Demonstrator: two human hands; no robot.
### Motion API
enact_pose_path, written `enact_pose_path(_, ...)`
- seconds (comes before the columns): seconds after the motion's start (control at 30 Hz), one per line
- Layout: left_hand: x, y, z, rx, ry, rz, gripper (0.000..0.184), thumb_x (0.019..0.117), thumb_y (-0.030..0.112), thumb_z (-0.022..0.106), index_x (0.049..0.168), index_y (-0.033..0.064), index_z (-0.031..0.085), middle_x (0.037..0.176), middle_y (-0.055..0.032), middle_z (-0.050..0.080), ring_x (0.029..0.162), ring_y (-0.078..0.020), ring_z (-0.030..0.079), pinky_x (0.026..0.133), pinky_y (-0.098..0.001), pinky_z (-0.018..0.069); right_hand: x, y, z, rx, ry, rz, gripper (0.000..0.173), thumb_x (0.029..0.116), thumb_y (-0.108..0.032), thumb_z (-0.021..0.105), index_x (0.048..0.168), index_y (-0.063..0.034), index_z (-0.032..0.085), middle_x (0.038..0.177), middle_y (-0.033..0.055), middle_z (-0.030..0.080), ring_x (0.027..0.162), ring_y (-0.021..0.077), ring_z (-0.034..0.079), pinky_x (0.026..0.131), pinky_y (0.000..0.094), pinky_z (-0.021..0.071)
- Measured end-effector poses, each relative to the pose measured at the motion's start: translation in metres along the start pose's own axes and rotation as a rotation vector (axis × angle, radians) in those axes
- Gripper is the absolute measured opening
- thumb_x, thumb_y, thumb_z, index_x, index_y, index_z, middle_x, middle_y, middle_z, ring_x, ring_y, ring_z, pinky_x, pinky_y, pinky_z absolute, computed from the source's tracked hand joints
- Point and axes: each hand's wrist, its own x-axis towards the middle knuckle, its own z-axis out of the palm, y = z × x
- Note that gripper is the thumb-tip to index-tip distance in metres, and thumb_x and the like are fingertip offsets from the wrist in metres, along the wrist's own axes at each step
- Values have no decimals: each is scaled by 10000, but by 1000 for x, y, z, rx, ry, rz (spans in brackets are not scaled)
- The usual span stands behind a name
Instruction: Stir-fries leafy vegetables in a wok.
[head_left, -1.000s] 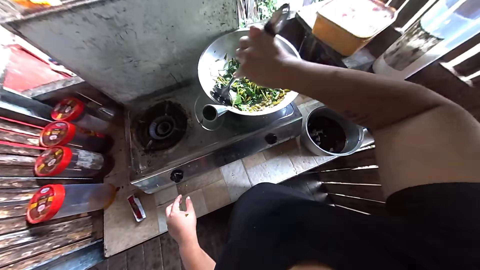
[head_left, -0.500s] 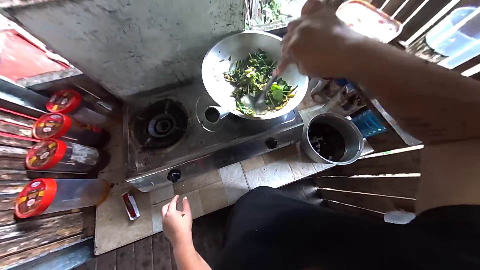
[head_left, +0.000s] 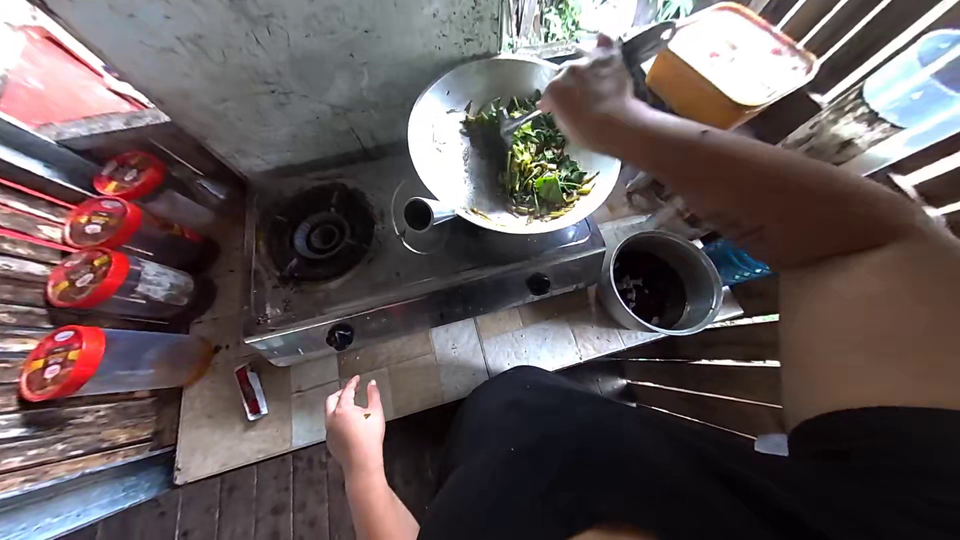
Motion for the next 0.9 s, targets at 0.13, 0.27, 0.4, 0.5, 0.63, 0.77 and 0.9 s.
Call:
enact_pose_path(0.13,-7,0,3,32,-12,-15,349,1009,189,653,1279,-32,675,1302,-293,621,1208,-442,615,1014,-598,474,-23,58,-2,231,-91,182,325,998,-72,580,1256,-181,744,1300,226,675,1273,479,580,1026,732,396)
enact_pose_path(0.27,-19,-2,7,54,4,-23,343,1007,186,653,1264,-41,681,1291,-300,625,1202,-452,615,1008,-599,476,-71,104,3,339,-47,210,290,1010,-94,599,1235,-186,757,1224,250,696,1188,524,609,919,773,428)
enact_pose_path(0.4,-36,7,14,86,-9,-80,349,1009,196,653,1273,-31,681,1305,-295,623,1215,-453,610,1009,-608,474,-110,120,0,316,-130,307,286,1023,-124,623,1248,-236,759,1210,257,699,1161,532,613,884,777,430)
enact_pose_path(0.5,-45,22,20,98,-25,-90,359,1014,205,646,1287,-26,674,1308,-282,628,1220,-444,611,1018,-603,472,-98,105,23,339,-169,280,314,986,-78,625,1216,-232,773,1158,246,718,1121,516,638,866,749,455)
enact_pose_path(0.63,-52,42,26,93,-50,-56,360,1012,196,646,1294,-27,670,1316,-288,622,1218,-442,615,1021,-599,476,-69,88,59,490,-104,243,377,982,-67,600,1262,-269,753,1207,200,722,1155,475,645,892,721,463)
enact_pose_path(0.77,-52,47,27,96,-42,-45,343,1009,191,650,1277,-21,683,1291,-279,636,1201,-436,623,1006,-593,485,-87,113,33,444,-60,221,323,1019,-133,595,1270,-271,744,1222,225,708,1160,507,633,883,769,446)
enact_pose_path(0.9,-38,43,21,95,-49,-23,353,1014,199,643,1286,-24,676,1307,-273,630,1206,-430,620,1010,-591,481,-120,124,-4,286,-149,318,277,1023,-154,630,1231,-282,760,1162,261,707,1112,545,626,831,781,438)
